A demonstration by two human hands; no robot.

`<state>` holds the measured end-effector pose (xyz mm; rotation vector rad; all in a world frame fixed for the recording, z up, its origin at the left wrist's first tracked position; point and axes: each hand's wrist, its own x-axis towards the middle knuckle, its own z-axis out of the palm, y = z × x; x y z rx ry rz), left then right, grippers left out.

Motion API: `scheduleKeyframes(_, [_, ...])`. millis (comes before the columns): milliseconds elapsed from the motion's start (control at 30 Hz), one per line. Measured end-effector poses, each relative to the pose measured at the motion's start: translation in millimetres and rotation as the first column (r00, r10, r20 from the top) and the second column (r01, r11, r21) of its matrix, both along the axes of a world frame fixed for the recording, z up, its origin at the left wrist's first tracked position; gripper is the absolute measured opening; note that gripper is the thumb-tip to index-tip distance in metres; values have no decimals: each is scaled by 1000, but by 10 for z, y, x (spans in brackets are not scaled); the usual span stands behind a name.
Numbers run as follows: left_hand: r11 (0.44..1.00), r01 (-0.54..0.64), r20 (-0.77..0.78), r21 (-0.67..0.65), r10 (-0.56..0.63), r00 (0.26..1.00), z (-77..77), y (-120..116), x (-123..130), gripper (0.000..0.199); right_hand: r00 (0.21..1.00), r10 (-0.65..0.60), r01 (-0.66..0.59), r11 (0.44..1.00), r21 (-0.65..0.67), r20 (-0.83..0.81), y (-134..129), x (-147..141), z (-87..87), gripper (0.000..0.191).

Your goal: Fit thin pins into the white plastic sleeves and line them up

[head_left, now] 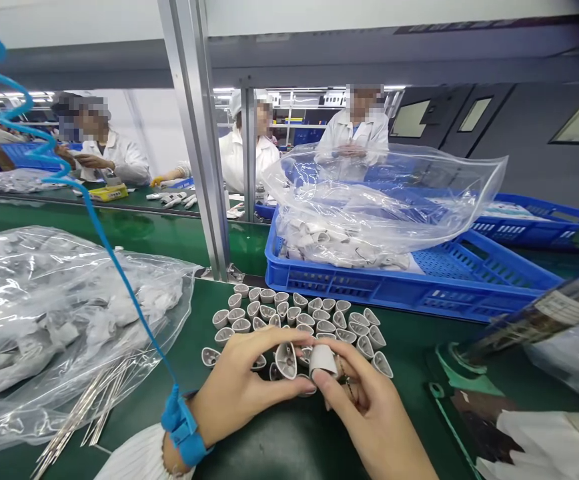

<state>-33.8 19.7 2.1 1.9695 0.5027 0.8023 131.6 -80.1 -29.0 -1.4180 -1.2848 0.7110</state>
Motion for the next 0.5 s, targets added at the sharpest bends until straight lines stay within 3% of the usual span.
scheduleKeyframes(100, [999, -16, -11, -34, 16, 1000, 14, -5, 9, 43, 989, -7, 1, 999, 42, 146, -4, 16, 7, 28])
scheduleKeyframes(167, [988, 3, 25, -157, 1, 1000, 18, -8, 9, 45, 963, -21, -6, 995, 99, 269, -11, 29, 14, 31])
scheduleKeyframes(333, [871, 79, 39, -486, -69, 997, 13, 27, 0, 44, 863, 2, -137, 963, 231, 506, -34, 79, 48, 38])
scheduleKeyframes(500, [766, 178, 8, -618, -220, 976, -8, 101, -14, 43, 782, 51, -259, 933, 249, 621, -62, 168, 70, 31])
